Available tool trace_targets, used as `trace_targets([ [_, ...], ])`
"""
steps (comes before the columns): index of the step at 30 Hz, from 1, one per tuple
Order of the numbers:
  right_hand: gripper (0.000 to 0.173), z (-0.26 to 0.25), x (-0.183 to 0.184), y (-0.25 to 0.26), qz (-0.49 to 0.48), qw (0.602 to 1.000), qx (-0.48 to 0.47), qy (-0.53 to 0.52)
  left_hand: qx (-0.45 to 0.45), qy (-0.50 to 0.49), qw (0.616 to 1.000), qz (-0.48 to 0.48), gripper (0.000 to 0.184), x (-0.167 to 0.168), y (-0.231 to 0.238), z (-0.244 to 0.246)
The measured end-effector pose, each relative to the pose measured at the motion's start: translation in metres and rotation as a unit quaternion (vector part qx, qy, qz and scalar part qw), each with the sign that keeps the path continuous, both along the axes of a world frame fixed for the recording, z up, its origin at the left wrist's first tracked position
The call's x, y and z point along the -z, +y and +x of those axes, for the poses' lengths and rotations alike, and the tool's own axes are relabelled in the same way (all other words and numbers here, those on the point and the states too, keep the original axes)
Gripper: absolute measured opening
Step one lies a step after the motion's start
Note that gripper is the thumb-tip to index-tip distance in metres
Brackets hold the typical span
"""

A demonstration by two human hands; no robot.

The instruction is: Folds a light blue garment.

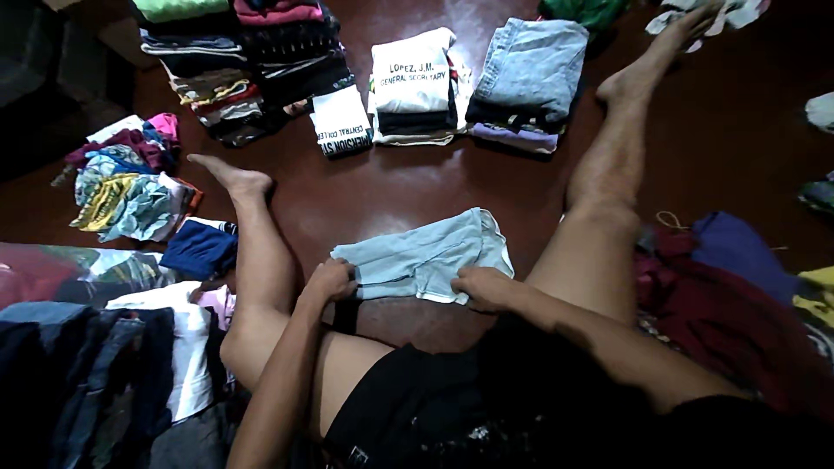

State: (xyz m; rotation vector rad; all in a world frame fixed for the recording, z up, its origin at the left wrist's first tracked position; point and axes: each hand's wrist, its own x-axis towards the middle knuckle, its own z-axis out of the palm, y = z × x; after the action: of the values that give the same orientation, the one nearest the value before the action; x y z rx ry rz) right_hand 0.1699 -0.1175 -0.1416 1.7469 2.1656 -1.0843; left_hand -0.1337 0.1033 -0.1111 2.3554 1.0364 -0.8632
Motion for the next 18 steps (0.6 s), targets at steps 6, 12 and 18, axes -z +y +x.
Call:
trace_targets([
  [6, 0.027, -0.004, 0.000, 0.007, -0.018, 0.999, -0.025, -0.016, 0.094, -0.223, 0.970, 0.026, 0.037, -0.006, -0.078, 0.068],
  [12, 0.029, 0.012, -0.003, 0.002, -0.033, 0.997, 0.010, 0.063, 0.238, -0.209, 0.948, 0.027, 0.073, 0.068, -0.108, 0.085],
  [18, 0.025, 0.031, -0.016, 0.005, -0.009, 0.987, 0.150, 0.054, 0.075, -0.363, 0.926, 0.075, 0.040, 0.040, -0.110, 0.078],
])
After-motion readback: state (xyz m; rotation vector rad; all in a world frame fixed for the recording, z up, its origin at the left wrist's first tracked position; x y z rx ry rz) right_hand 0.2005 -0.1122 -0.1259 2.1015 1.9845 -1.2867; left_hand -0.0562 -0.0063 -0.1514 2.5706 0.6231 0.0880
